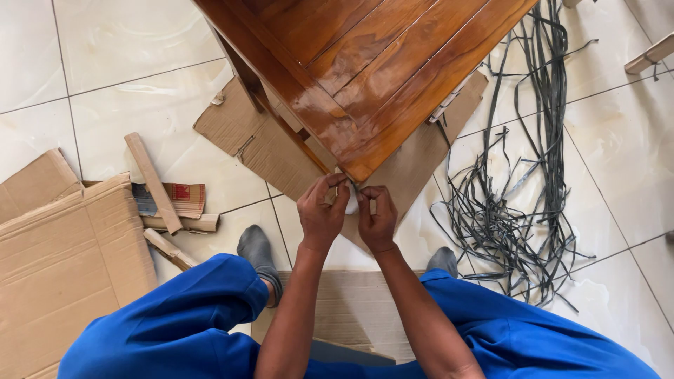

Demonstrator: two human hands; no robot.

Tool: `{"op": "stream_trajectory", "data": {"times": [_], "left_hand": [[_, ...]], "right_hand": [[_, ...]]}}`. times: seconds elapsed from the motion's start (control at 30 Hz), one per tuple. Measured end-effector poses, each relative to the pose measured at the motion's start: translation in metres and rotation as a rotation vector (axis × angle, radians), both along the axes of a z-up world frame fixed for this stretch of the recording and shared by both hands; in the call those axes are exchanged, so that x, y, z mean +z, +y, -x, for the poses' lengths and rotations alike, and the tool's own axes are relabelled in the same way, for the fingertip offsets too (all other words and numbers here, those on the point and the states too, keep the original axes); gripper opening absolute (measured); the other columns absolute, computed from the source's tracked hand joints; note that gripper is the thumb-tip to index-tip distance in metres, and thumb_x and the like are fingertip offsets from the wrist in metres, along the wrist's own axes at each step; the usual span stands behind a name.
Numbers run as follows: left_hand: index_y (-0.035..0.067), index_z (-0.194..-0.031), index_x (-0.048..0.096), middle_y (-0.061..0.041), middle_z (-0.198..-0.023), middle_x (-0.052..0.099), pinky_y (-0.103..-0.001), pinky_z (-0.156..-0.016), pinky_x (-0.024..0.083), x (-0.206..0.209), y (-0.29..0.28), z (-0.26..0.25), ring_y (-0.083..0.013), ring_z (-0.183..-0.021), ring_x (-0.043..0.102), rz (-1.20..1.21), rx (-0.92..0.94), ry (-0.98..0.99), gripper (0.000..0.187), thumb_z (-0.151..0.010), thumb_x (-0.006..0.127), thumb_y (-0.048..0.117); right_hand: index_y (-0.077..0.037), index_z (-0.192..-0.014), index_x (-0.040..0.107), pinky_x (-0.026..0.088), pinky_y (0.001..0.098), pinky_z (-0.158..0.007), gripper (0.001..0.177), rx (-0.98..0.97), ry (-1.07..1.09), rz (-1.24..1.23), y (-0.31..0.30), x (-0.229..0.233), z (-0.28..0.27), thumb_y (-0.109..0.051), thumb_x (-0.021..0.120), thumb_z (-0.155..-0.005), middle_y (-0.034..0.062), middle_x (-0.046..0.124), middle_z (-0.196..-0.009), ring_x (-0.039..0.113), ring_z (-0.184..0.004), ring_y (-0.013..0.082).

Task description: Wrapping the legs of a wooden chair with protective cardboard and plastic strips.

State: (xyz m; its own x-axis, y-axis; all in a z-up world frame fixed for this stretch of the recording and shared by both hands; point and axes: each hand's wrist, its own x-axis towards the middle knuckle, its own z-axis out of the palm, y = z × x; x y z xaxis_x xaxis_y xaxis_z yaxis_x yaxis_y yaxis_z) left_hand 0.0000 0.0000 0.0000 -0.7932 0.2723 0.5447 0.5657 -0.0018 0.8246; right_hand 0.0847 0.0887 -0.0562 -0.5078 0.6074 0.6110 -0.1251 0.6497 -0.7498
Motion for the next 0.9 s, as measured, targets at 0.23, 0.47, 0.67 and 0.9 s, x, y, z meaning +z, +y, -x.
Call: {"op": "stream_trajectory", "data": {"times": [0.23,0.47,0.67,0.9], "left_hand": [[0.009,-0.094,0.077,-0.008,-0.081,0.076,-0.042,-0.082,0.061,0.000,0.002,-0.001,-0.0289,-0.078,0.076,-0.015,0.010,0.001,0.011,-0.089,0.073,-0.001],[0.010,-0.095,0.078,-0.005,-0.082,0.077,-0.041,-0.080,0.062,-0.005,0.001,0.001,-0.0262,-0.079,0.076,-0.024,0.001,-0.008,0.011,-0.088,0.075,0.001],[0.009,-0.111,0.074,-0.008,-0.103,0.076,-0.039,-0.086,0.060,-0.015,-0.006,0.005,-0.0274,-0.096,0.075,-0.033,-0.037,-0.096,0.023,-0.091,0.068,-0.001],[-0.004,-0.150,0.044,-0.028,-0.136,0.057,-0.054,-0.101,0.054,-0.068,0.003,-0.012,-0.0463,-0.126,0.058,0.099,-0.203,-0.216,0.071,-0.085,0.071,-0.007]], "right_hand": [[-0.003,-0.095,0.058,0.054,0.0362,-0.070,0.011,0.025,-0.025,-0.041,-0.008,-0.009,0.002,-0.001,0.055,-0.105,0.0075,0.053,-0.078,0.060,-0.069,0.0260],[-0.005,-0.097,0.058,0.053,0.0345,-0.068,0.009,0.034,-0.051,-0.066,-0.013,-0.008,0.003,-0.007,0.058,-0.105,0.0060,0.053,-0.078,0.061,-0.069,0.0250],[-0.003,-0.124,0.052,0.054,0.0373,-0.072,0.022,-0.009,-0.140,0.186,-0.006,-0.034,-0.010,-0.019,0.050,-0.109,0.0115,0.063,-0.088,0.064,-0.075,0.0253],[0.007,-0.143,0.041,0.052,0.0529,-0.068,0.040,0.083,-0.290,0.259,-0.008,-0.031,-0.009,-0.005,0.047,-0.105,0.0287,0.066,-0.099,0.066,-0.080,0.0442]]}}
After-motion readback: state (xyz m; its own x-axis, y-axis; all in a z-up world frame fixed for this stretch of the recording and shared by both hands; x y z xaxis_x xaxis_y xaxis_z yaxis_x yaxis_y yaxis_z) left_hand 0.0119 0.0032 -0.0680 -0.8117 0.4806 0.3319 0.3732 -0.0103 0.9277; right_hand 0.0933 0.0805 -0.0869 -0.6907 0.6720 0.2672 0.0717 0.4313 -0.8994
